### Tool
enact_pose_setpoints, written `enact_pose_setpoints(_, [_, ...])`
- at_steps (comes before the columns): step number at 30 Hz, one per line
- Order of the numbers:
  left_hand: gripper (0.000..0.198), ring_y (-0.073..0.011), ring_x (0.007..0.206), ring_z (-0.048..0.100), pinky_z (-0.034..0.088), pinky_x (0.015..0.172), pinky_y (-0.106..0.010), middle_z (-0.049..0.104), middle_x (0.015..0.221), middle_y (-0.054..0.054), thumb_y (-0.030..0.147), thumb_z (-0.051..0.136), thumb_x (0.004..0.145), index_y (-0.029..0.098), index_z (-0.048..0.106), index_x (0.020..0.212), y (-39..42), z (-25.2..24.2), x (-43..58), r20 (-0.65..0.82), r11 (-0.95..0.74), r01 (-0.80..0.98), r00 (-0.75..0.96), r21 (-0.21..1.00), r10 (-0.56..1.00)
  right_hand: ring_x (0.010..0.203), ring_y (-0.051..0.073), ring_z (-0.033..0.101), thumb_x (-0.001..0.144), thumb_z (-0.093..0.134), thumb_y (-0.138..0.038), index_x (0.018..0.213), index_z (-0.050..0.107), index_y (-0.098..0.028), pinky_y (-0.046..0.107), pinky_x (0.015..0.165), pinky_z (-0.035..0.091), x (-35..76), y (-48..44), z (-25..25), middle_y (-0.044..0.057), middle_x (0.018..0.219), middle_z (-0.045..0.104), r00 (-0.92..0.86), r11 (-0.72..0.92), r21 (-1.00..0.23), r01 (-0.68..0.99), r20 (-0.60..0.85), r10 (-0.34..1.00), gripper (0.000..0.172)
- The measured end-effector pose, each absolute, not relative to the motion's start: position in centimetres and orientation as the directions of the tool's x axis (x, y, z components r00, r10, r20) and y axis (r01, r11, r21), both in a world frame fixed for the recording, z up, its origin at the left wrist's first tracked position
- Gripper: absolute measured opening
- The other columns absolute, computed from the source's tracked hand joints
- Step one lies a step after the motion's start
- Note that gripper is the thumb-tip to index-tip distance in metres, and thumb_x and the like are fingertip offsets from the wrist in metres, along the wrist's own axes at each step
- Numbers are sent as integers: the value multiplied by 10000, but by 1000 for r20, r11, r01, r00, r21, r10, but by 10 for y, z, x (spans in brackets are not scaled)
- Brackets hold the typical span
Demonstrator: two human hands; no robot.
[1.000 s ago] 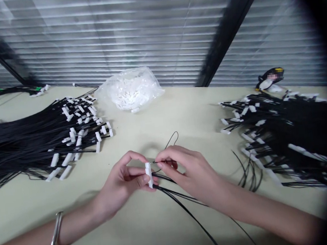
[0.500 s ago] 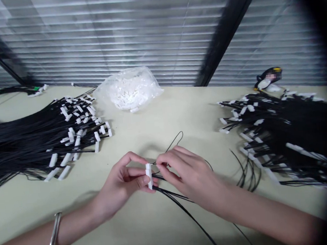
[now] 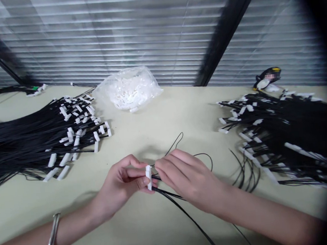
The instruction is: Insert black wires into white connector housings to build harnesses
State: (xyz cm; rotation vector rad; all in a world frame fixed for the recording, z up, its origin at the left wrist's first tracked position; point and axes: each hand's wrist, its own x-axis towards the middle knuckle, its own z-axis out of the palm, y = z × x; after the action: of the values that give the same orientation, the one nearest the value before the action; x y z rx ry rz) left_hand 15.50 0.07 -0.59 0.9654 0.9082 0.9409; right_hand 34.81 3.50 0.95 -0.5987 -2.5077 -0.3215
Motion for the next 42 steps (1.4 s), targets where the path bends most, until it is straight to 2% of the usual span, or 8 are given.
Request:
enact_pose_setpoints(12, [158,-170,718,702,570,646,-293,752,760,-35,133,676,781,152,521,806,0,-10,155,-193,261,-194,309,946,931,624,137,393,869,449,-89,788,560,-125,296,610,334,351,33,9,27,656,486,-795,894,124,430,522,310,142])
enact_pose_setpoints(16, [192,-174,749,697,554,697,-317,754,779,-52,152,643,816,173,486,925,1,-8,155,-201,268,-174,331,948,922,741,167,460,844,463,-87,876,582,-119,304,678,362,349,36,14,43,744,539,-793,867,90,490,459,401,127])
enact_pose_setpoints(22, [228,-182,774,694,530,709,-300,737,771,-54,147,647,809,165,525,1000,4,-9,150,-233,304,-146,368,942,900,919,214,478,866,484,-205,931,621,-163,338,831,360,372,82,11,66,922,602,-551,612,-185,769,293,781,157])
enact_pose_setpoints(27, [162,-161,785,685,510,737,-281,725,808,-47,121,637,811,160,555,945,5,-12,147,-203,312,-198,432,929,879,789,180,517,866,482,-429,789,620,-171,302,728,367,398,122,10,53,806,609,-329,382,-388,839,199,923,302])
enact_pose_setpoints(31, [121,-143,770,678,496,756,-274,727,810,-41,137,643,814,162,561,899,5,-14,145,-183,291,-182,452,939,873,554,124,490,823,435,-625,640,602,-168,259,567,335,403,126,13,19,586,562,-326,233,-568,789,-65,943,520])
enact_pose_setpoints(34, [108,-139,765,681,489,751,-261,733,790,-33,161,634,829,171,560,907,5,-15,145,-175,282,-165,472,945,864,520,111,494,802,460,-642,530,552,-156,244,576,356,403,125,13,4,455,480,-381,134,-684,717,-223,897,564])
enact_pose_setpoints(38, [120,-154,789,691,489,755,-269,738,785,-31,186,645,823,176,558,906,5,-15,145,-190,303,-166,484,939,854,420,58,345,782,538,-597,531,526,-151,225,537,322,404,126,11,-50,362,313,-410,17,-796,605,-293,864,512])
enact_pose_setpoints(42, [134,-162,772,696,491,754,-285,740,788,-31,185,653,816,176,556,908,4,-15,144,-197,315,-171,489,934,850,409,34,292,773,592,-533,572,536,-139,206,475,275,402,126,9,-51,377,351,-436,-91,-882,462,-315,843,446])
